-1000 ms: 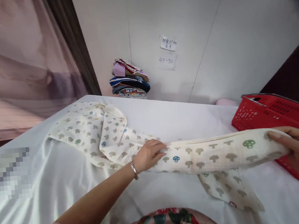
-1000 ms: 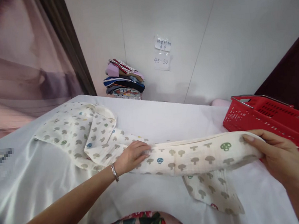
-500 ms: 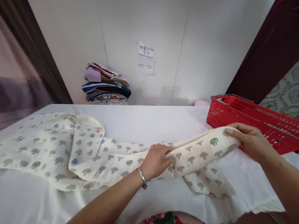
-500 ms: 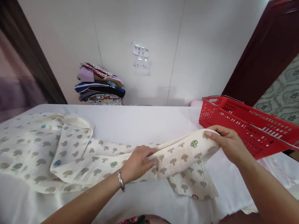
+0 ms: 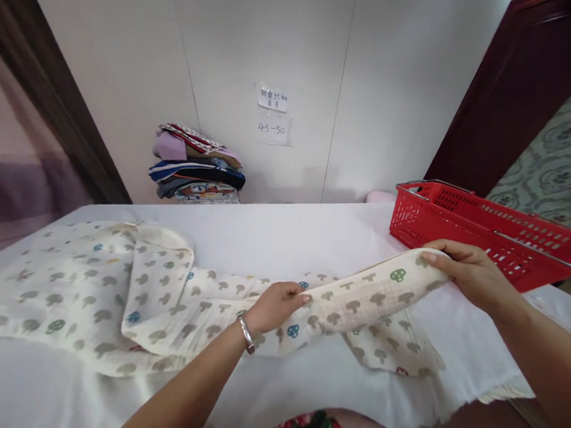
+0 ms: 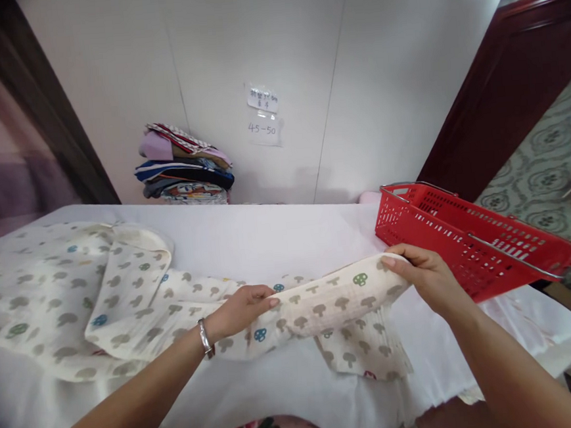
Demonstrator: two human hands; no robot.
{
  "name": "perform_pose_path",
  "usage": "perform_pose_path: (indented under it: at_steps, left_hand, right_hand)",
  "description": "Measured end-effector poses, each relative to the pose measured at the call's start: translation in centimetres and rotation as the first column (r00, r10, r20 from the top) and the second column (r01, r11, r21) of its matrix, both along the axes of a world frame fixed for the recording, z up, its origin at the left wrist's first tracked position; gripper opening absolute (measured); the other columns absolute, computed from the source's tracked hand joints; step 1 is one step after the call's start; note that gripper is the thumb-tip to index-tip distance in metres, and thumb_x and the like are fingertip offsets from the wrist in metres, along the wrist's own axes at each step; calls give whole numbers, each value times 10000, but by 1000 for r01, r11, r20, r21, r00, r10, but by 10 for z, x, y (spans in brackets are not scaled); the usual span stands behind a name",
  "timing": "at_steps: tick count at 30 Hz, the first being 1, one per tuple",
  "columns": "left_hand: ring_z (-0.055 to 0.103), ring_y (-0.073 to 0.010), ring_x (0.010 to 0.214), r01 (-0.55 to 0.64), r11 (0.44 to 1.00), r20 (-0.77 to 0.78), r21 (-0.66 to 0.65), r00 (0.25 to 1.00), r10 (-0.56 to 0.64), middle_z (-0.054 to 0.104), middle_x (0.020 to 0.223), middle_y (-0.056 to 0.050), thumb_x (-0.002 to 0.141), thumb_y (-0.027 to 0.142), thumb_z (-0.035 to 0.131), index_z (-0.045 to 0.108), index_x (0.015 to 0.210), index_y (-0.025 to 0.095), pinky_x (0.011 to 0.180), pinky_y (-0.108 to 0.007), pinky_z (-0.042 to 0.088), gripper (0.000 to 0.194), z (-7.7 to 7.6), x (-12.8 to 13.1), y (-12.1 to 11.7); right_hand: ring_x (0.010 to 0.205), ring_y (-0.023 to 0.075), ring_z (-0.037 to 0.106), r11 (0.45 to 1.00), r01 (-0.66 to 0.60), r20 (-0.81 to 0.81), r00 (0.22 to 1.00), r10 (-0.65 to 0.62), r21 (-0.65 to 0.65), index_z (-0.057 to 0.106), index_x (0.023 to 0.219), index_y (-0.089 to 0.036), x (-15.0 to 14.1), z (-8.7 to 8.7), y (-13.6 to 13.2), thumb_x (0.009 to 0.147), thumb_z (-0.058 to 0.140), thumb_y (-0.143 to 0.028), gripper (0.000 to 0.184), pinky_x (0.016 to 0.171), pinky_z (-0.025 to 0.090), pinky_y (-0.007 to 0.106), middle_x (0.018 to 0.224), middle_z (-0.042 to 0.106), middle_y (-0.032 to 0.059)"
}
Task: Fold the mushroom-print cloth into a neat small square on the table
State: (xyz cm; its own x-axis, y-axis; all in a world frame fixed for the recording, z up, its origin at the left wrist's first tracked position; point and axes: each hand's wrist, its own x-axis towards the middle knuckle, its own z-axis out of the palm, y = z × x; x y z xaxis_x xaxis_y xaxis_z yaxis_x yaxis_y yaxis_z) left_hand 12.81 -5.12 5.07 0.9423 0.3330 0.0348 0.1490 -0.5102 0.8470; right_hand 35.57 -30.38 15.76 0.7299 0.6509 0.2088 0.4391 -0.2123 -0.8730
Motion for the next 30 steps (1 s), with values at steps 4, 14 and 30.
perform_pose_path:
  at_steps: [4, 14, 30]
  left_hand:
    - [469, -109, 597, -23, 999, 9, 33, 1000, 23, 529, 640, 26, 809, 470, 463, 568, 687, 169, 538, -213, 339, 342, -2, -2, 3]
    - [490, -107, 646, 33, 989, 87, 145, 995, -46, 530, 708, 10, 804, 393, 517, 569, 649, 179, 590, -213, 376, 270, 11, -36, 6]
    - [419, -92, 517, -341, 888, 190, 310, 937, 293, 442, 556, 41, 855, 447, 408, 499, 637, 181, 492, -200, 306, 356, 23, -74, 7]
  right_hand:
    - [600, 131, 519, 1000, 8, -18, 1000, -7, 9, 666, 788, -220, 8, -3, -3, 634, 691, -476, 300, 510, 413, 213, 694, 602, 4]
    - [669, 160, 533, 984, 100, -108, 990, -85, 146, 672, 780, -226, 32, -6, -6, 623, 723, -399, 239, 583, 441, 246, 749, 611, 20]
    - [640, 135, 523, 982, 144, -192, 974, -119, 123, 675, 723, -226, 39, -10, 0, 634, 717, -381, 183, 583, 434, 217, 713, 612, 7]
